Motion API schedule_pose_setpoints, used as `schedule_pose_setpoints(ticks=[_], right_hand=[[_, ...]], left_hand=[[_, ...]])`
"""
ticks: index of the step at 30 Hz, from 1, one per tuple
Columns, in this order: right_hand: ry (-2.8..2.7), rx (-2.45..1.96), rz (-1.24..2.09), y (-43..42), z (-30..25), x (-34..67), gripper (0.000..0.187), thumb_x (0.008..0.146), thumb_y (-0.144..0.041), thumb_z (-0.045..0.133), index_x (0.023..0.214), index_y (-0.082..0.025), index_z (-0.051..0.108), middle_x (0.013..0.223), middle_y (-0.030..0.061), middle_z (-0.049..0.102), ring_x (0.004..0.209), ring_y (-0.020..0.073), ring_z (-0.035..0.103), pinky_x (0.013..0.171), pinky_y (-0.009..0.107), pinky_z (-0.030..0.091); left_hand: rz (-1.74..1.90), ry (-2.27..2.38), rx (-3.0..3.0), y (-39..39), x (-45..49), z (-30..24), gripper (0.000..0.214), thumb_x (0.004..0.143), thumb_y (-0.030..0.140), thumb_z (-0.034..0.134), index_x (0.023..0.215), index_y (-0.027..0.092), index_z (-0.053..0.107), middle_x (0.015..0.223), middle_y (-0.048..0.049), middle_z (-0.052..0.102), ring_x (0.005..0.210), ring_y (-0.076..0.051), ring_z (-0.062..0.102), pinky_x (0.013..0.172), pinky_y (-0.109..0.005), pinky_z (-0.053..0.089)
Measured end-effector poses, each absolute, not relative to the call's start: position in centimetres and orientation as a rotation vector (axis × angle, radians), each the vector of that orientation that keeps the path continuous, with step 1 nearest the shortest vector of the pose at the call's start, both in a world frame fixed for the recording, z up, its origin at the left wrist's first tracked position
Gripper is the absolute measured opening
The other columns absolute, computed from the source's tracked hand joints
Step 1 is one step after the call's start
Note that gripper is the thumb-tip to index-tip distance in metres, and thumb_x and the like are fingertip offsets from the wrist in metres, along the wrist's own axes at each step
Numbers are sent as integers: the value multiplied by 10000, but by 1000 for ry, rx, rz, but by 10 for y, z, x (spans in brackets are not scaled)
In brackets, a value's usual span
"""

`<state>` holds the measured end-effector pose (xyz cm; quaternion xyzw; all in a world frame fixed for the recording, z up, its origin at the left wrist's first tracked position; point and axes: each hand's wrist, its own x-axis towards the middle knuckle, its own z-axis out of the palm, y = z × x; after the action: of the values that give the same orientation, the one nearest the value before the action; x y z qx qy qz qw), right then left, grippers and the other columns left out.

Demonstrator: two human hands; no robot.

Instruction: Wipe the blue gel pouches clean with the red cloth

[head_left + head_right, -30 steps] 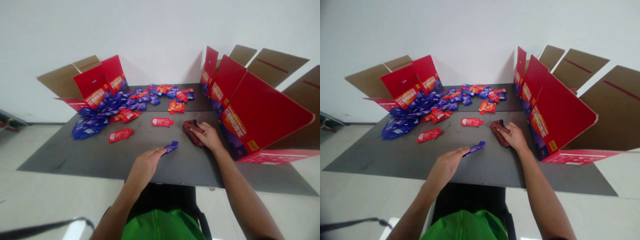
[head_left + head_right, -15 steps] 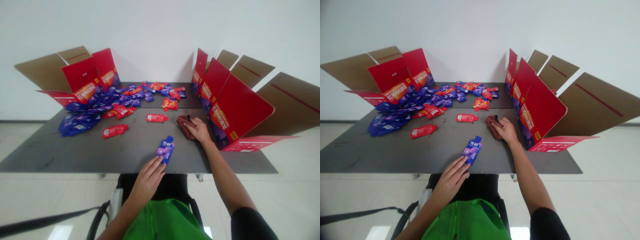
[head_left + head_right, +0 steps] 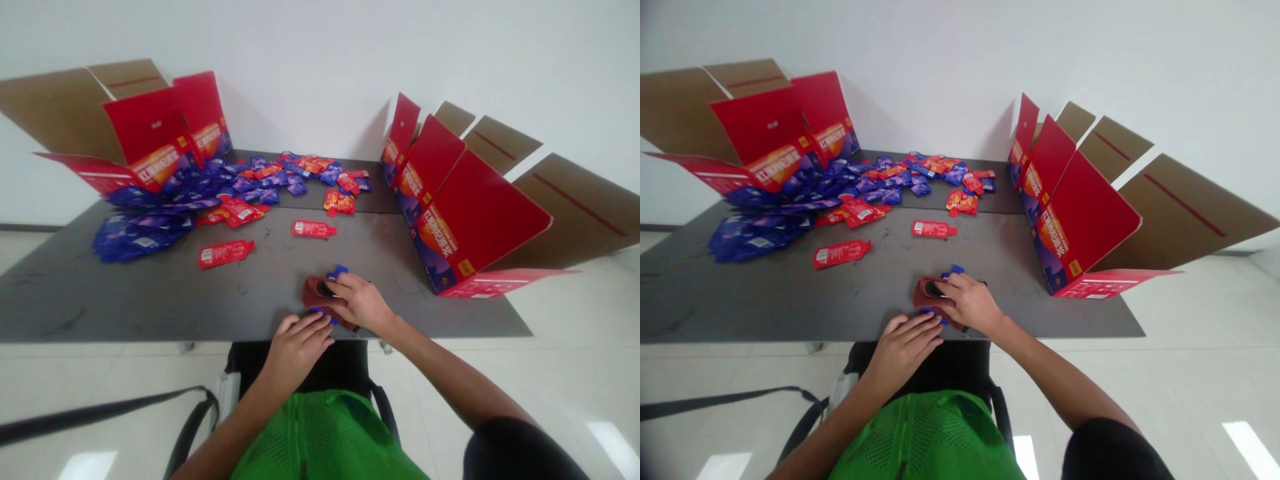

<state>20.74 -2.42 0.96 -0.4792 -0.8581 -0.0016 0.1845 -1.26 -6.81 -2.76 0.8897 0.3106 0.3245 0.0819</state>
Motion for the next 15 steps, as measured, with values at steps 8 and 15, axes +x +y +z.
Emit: schedule_pose_setpoints(ticks=[8, 15], right_hand=[[-2311, -1623, -182, 6, 35, 232, 315, 1019, -408, 542, 1186, -189, 695, 930, 73, 629, 854, 201, 585, 705, 286, 428], [-2494, -1317, 57, -29, 15, 203, 326, 1023, -419, 545, 1249, -217, 665, 986, 58, 655, 885, 182, 608, 743, 271, 458]], left_hand=[[958, 915, 2634, -67, -15, -34, 217, 1043, 295, 554, 1197, 220, 686, 1288, -35, 721, 1215, -210, 659, 952, -405, 385], [967, 984, 2586, -72, -12, -40, 192, 1024, 250, 581, 1168, 217, 704, 1216, -34, 754, 1135, -222, 697, 955, -409, 389]])
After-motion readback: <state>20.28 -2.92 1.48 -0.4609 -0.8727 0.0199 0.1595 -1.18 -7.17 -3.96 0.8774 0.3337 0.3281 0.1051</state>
